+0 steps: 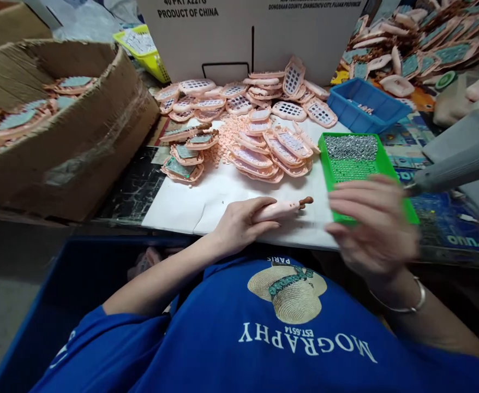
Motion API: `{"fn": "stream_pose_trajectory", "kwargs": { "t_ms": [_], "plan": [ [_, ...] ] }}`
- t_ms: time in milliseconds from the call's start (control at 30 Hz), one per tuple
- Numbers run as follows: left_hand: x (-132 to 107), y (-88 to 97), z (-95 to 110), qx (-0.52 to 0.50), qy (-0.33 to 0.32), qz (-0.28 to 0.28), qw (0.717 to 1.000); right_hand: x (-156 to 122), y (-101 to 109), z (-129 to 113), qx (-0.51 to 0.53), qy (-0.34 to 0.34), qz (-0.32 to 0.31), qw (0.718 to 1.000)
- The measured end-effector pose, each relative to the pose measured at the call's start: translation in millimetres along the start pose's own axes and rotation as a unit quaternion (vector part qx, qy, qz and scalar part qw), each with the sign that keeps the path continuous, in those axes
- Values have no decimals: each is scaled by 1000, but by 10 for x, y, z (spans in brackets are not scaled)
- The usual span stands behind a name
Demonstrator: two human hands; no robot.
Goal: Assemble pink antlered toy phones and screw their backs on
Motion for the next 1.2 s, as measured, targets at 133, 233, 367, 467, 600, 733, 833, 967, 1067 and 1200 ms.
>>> {"fn": "stream_pose_trajectory", "kwargs": {
  "t_ms": [133,233,367,467,600,733,833,967,1067,1200],
  "plan": [
    [-84,-55,-32,28,-15,-4,999,-46,-536,21,-40,77,-72,994],
    [-118,-90,-47,16,-32,-11,999,-52,-692,79,-11,61,-78,995],
    [-127,-109,-66,12,-40,-31,999,-84,-698,81,32,44,-39,998],
    [-118,-113,-66,19,-48,-37,998,-96,-696,67,34,46,-27,998],
    [-59,-93,-16,-94,2,-20,995,-19,-612,76,4,60,-41,997],
    [20,-71,33,-360,181,-32,915,75,-382,62,-2,34,50,998],
    [25,-79,35,-473,277,-57,835,54,-354,-26,-48,102,31,993],
    [-29,-134,-5,-499,319,-70,802,-41,-499,-128,-88,176,-21,980],
    [-67,-176,-33,-489,350,-26,799,-66,-585,-138,-57,165,-19,985],
    [-112,-174,-50,-467,357,8,809,-36,-646,-144,-34,164,-20,986]
  ]
}}
Point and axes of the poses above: each hand's wrist, its own x-axis towards the middle knuckle, its own y-axis out of the back of the hand, z = x × y, the point moved 2 cm from there along x, towards the middle knuckle, and after that the axes turned 3 degrees about -x, right-handed, at the moved point
